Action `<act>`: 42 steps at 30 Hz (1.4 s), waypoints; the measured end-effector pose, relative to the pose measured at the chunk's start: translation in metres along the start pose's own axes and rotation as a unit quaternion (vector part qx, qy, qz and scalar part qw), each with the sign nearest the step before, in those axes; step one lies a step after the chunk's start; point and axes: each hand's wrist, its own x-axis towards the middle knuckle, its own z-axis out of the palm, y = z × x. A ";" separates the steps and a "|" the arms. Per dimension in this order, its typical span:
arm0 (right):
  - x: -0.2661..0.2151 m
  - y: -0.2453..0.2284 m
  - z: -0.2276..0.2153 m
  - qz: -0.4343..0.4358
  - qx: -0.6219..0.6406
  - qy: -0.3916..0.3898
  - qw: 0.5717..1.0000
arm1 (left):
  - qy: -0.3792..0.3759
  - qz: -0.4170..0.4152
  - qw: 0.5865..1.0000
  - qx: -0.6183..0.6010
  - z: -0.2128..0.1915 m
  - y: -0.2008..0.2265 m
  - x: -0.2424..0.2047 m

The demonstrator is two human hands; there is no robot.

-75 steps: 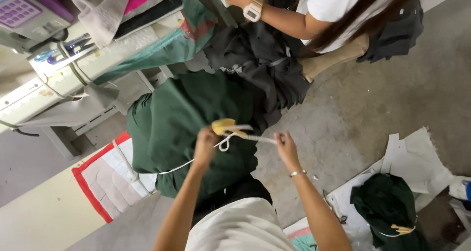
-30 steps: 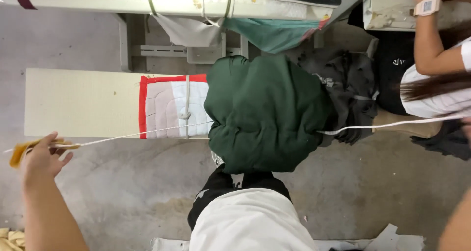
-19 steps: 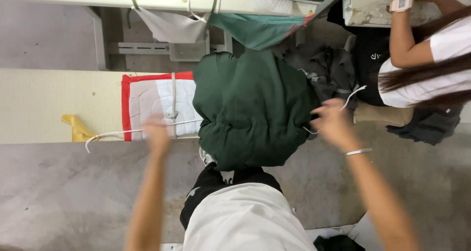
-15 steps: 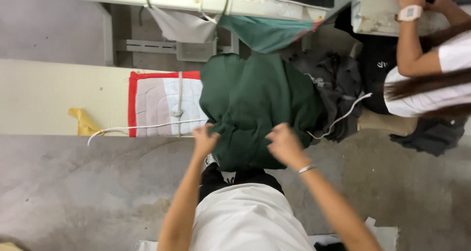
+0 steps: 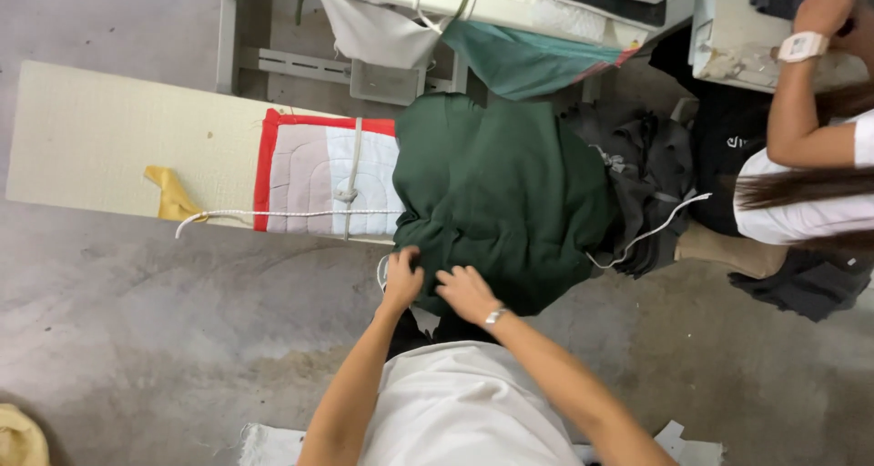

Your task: Folding and organizing large pieces of green fabric on a work table in a sewing factory.

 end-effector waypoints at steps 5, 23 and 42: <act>-0.064 0.055 -0.082 0.026 0.347 0.021 0.937 | 0.001 -0.027 0.995 0.095 -0.033 0.072 -0.009; -0.045 -0.030 -0.066 0.602 0.512 0.019 0.612 | -0.306 0.005 0.935 0.181 0.019 0.059 -0.065; -0.001 0.017 -0.153 0.508 0.580 -0.031 0.636 | -0.036 0.125 0.956 0.261 -0.010 0.074 -0.120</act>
